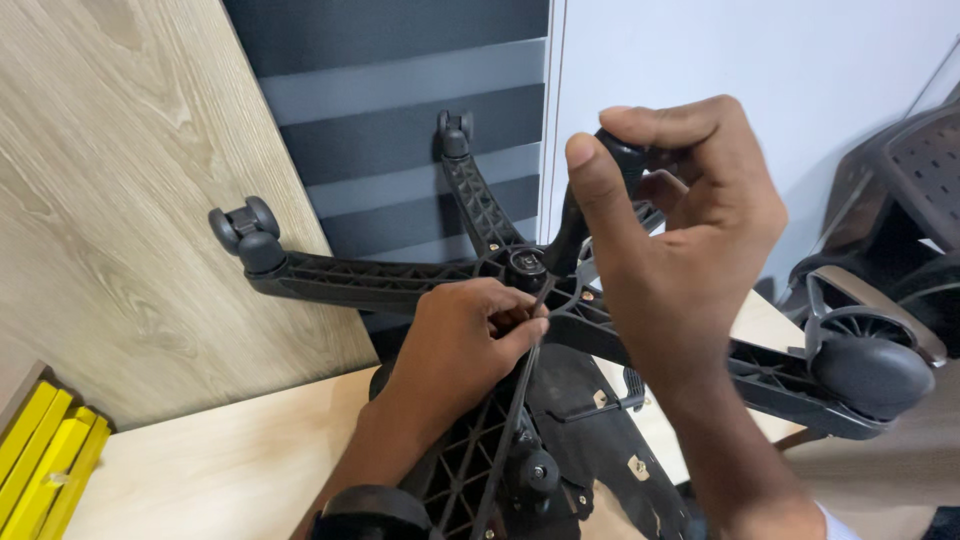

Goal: The person uses a screwdriver to tighten screws on the base of an office chair. The hands hold the chair base steady while turning the screwdriver to secure the components.

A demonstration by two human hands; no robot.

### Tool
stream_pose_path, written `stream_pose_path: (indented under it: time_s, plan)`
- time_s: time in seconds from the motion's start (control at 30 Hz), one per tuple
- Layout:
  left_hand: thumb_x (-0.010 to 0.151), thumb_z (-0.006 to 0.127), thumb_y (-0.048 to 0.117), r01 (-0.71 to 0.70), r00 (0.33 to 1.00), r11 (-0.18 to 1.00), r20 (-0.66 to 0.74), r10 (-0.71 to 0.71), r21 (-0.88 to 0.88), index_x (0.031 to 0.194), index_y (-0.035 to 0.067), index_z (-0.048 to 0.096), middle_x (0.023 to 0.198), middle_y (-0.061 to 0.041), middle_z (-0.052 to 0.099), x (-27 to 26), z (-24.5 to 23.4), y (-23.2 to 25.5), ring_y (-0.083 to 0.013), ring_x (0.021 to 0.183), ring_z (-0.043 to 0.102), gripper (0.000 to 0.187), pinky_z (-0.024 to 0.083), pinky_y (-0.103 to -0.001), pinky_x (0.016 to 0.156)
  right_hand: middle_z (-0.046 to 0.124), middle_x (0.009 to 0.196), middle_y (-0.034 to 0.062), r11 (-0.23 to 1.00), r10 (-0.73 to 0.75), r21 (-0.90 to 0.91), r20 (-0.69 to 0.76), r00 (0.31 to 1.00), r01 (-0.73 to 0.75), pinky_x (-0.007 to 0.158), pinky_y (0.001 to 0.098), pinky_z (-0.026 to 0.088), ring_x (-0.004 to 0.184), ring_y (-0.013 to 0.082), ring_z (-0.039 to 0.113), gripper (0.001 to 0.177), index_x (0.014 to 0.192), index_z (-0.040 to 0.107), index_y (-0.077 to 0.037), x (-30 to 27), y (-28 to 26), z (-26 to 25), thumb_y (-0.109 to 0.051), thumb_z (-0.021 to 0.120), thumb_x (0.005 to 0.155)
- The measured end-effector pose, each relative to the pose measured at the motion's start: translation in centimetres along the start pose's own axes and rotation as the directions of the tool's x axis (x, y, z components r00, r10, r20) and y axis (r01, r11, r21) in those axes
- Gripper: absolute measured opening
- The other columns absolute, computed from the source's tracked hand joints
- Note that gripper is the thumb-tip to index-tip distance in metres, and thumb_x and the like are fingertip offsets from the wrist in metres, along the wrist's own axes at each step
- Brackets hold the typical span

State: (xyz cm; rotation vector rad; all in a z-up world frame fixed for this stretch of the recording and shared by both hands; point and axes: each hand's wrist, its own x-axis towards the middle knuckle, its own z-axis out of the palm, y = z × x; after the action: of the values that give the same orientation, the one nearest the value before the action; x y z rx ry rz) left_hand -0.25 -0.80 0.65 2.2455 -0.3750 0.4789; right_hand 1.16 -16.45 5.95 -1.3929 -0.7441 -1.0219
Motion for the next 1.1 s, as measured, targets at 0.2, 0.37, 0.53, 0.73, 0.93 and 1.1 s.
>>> stream_pose_path:
  time_s: [0.2,0.37,0.53,0.73,0.93,1.1]
  plan:
    - [0.081,0.079,0.023,-0.013,0.999,0.999,-0.031,0.014,0.046,0.101,0.008,0.08,0.087,-0.011,0.079,0.2,0.2,0.2,-0.0204,0.072,0.077,0.025,0.058,-0.031,0.068,0.065,0.116,0.0033,0.991,0.035,0.123,0.1,0.994,-0.048,0.093,0.0213,0.063,0.113,0.01,0.068,0.019,0.122,0.065,-0.002,-0.1,0.2,-1.0,-0.014,0.067,0.109]
    - [0.081,0.079,0.022,-0.07,0.997,0.991,-0.016,0.073,0.114,0.099,0.007,0.081,0.085,-0.014,0.077,0.2,0.2,-0.1,-0.0244,0.071,0.077,0.023,0.058,-0.032,0.069,0.07,0.118,0.0058,0.985,0.058,0.153,0.167,0.984,-0.083,0.097,0.0215,0.063,0.113,0.0105,0.071,0.018,0.123,0.066,-0.003,-0.3,-0.9,-0.9,-0.015,0.067,0.11]
    - [0.082,0.078,0.021,-0.044,0.999,0.993,0.006,0.043,0.112,0.099,0.007,0.08,0.084,-0.015,0.077,0.2,0.2,-0.2,-0.0241,0.07,0.077,0.022,0.058,-0.033,0.068,0.073,0.111,0.0095,0.999,0.046,0.004,0.175,0.984,-0.047,0.08,0.0217,0.061,0.097,0.0115,0.071,0.018,0.114,0.066,-0.001,0.1,-0.8,-0.6,-0.014,0.073,0.105]
    - [0.08,0.078,0.019,-0.007,1.0,1.0,-0.016,0.007,0.025,0.099,0.006,0.08,0.084,-0.014,0.077,0.1,0.5,-0.5,-0.0213,0.066,0.075,0.023,0.057,-0.033,0.064,0.068,0.119,0.0048,0.989,0.006,0.146,0.169,0.986,-0.031,0.089,0.0205,0.063,0.106,0.0079,0.07,0.013,0.119,0.065,-0.005,0.4,-0.9,-0.2,-0.015,0.065,0.11]
    - [0.081,0.079,0.019,-0.058,0.998,0.997,-0.017,0.059,0.041,0.097,0.006,0.081,0.082,-0.011,0.077,0.2,0.6,-1.0,-0.0213,0.066,0.073,0.021,0.056,-0.033,0.064,0.072,0.108,0.007,0.999,0.034,0.033,0.154,0.987,-0.04,0.083,0.0214,0.061,0.097,0.0095,0.071,0.011,0.113,0.068,-0.003,0.5,-0.6,-0.8,-0.01,0.071,0.105]
    - [0.079,0.079,0.018,-0.001,1.0,0.998,-0.025,-0.001,-0.058,0.103,0.004,0.078,0.085,-0.011,0.079,0.2,0.5,-0.9,-0.0179,0.07,0.078,0.028,0.06,-0.029,0.067,0.072,0.106,0.0087,0.998,-0.044,-0.04,0.169,0.985,0.052,0.08,0.0201,0.06,0.094,0.0082,0.07,0.012,0.115,0.067,0.001,0.5,-0.4,-0.6,-0.008,0.073,0.11]
